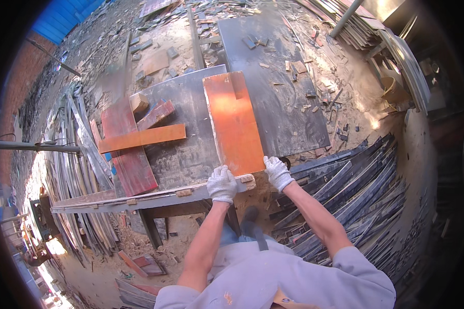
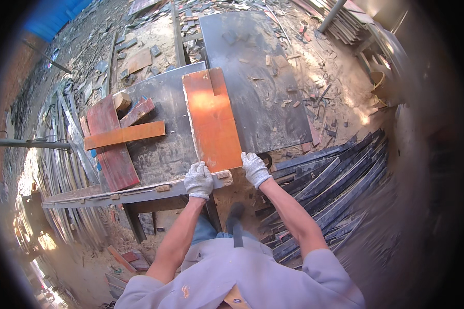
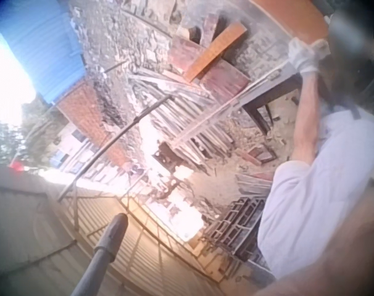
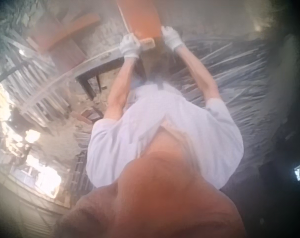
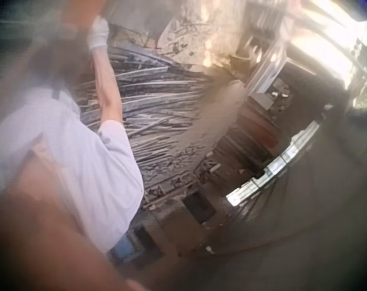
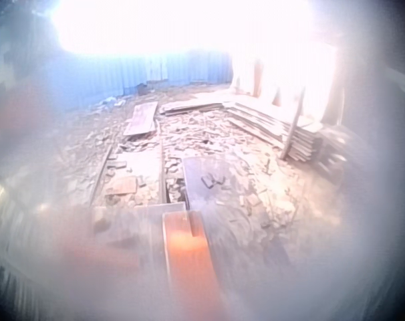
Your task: The person picks up several rectangular wood planks from a pile, turns them over to inspect both sides, and places them onto a metal workbench. The person handles the planks one at a time and stacks them on the bench.
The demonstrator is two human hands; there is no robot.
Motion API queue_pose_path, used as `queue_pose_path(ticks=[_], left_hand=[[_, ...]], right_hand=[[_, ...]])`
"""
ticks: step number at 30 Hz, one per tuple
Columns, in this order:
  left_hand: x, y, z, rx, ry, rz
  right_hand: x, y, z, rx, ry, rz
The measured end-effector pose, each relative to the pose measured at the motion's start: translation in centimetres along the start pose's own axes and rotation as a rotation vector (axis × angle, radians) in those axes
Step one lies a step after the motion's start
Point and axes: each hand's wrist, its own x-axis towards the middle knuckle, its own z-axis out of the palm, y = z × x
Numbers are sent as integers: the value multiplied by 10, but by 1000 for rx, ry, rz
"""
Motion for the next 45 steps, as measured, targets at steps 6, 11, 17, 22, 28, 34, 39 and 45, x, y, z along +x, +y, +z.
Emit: queue_pose_path(ticks=[6,11,17,22,28,34,39,45], left_hand=[[-1,-7,8,0,21,4],[-3,-10,14,41,6,-19],[0,-16,24,65,84,16],[5,-20,31,66,77,9],[4,-26,34,96,65,-17],[7,-27,28,135,5,-57],[10,-3,30,95,-8,-24],[4,-22,26,169,46,-53]], right_hand=[[9,0,5,-6,-32,10],[15,-3,7,3,-48,43],[23,-5,5,2,-16,38],[27,3,22,21,107,2],[36,-3,35,13,80,57],[39,-7,31,45,86,61],[34,57,34,-60,304,623],[60,20,-14,-189,358,394]])
